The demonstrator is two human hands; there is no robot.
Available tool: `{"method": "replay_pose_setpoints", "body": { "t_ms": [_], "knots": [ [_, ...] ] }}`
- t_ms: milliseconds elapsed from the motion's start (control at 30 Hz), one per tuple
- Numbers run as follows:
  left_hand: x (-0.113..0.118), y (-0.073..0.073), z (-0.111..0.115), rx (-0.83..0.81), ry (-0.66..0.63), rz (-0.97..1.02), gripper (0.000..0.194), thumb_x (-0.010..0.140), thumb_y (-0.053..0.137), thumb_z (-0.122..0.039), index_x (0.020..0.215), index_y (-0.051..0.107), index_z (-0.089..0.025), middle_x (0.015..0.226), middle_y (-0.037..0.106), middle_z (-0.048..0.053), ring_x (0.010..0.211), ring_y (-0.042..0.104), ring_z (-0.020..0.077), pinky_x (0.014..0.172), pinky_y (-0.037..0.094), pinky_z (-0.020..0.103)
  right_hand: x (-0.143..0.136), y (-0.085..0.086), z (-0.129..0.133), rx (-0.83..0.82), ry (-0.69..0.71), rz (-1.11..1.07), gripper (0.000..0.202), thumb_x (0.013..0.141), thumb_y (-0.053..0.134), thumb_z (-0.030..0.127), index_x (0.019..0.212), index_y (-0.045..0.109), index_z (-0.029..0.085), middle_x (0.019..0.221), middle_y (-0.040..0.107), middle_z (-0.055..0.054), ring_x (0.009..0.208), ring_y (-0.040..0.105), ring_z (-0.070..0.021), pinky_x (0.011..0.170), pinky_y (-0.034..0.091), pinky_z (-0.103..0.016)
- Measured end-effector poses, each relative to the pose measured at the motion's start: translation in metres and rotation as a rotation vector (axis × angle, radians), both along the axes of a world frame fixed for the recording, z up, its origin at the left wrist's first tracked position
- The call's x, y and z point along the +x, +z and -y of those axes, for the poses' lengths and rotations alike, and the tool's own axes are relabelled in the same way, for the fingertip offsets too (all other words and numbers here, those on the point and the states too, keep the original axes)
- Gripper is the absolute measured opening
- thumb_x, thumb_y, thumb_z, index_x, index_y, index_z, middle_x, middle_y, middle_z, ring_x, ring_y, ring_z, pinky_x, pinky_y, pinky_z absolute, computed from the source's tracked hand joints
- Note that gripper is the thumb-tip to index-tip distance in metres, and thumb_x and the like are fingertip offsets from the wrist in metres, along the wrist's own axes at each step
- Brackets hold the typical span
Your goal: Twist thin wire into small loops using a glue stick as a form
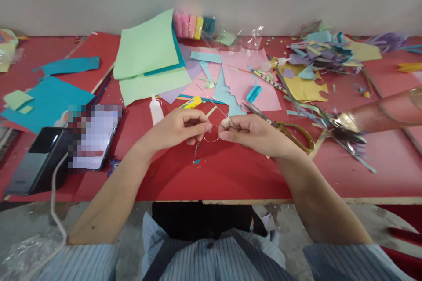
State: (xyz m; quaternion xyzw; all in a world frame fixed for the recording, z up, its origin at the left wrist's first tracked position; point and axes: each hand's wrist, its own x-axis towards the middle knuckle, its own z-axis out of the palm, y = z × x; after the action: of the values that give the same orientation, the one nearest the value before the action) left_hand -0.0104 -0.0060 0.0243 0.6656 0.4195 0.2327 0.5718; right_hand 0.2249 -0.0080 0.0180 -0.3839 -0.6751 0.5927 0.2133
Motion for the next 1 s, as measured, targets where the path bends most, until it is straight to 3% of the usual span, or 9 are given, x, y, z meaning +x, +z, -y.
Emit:
{"method": "replay_pose_setpoints", "body": {
  "t_ms": [200,367,500,700,1000],
  "knots": [
    [0.001,-0.003,0.001,0.128,-0.047,-0.15,0.028,0.096,0.061,-0.042,0.086,0.069,-0.018,0.068,0.067,0.0,0.057,0.062,0.0075,0.058,0.049,0.017,0.002,0.003,-0.001,-0.026,0.028,0.034,0.027,0.09,0.067,0.044,0.085,0.065,0.017,0.059,0.04,0.008,0.053,0.034,-0.0078,0.054,0.028,-0.026],
    [0.003,-0.003,0.002,0.156,-0.03,-0.178,0.025,0.097,0.06,-0.038,0.086,0.068,-0.017,0.07,0.071,0.0,0.057,0.065,0.0081,0.059,0.05,0.018,0.002,-0.003,-0.002,0.019,0.013,0.096,0.029,0.089,0.067,0.046,0.087,0.067,0.017,0.063,0.045,0.006,0.058,0.038,-0.0085,0.057,0.031,-0.026],
    [0.005,-0.002,0.004,0.268,-0.006,-0.234,0.021,0.097,0.058,-0.032,0.085,0.067,-0.017,0.065,0.07,-0.001,0.056,0.065,0.0082,0.059,0.05,0.018,0.0,-0.005,-0.002,0.03,-0.043,0.117,0.031,0.087,0.069,0.047,0.087,0.068,0.016,0.064,0.045,0.006,0.059,0.038,-0.0087,0.057,0.031,-0.026],
    [0.008,-0.004,0.006,0.343,0.099,-0.144,0.02,0.097,0.058,-0.03,0.082,0.064,-0.017,0.066,0.068,-0.001,0.053,0.064,0.0067,0.057,0.051,0.017,-0.004,-0.002,-0.001,-0.058,-0.194,0.021,0.034,0.084,0.074,0.05,0.084,0.067,0.016,0.059,0.038,0.008,0.052,0.03,-0.0062,0.05,0.023,-0.026],
    [0.012,-0.005,0.009,0.368,0.208,-0.092,0.019,0.097,0.058,-0.026,0.081,0.062,-0.017,0.066,0.066,-0.003,0.054,0.064,0.0048,0.058,0.049,0.015,-0.005,-0.004,0.0,-0.138,-0.225,-0.116,0.032,0.086,0.075,0.047,0.087,0.066,0.016,0.056,0.035,0.01,0.047,0.024,-0.0038,0.045,0.016,-0.025]
  ]
}}
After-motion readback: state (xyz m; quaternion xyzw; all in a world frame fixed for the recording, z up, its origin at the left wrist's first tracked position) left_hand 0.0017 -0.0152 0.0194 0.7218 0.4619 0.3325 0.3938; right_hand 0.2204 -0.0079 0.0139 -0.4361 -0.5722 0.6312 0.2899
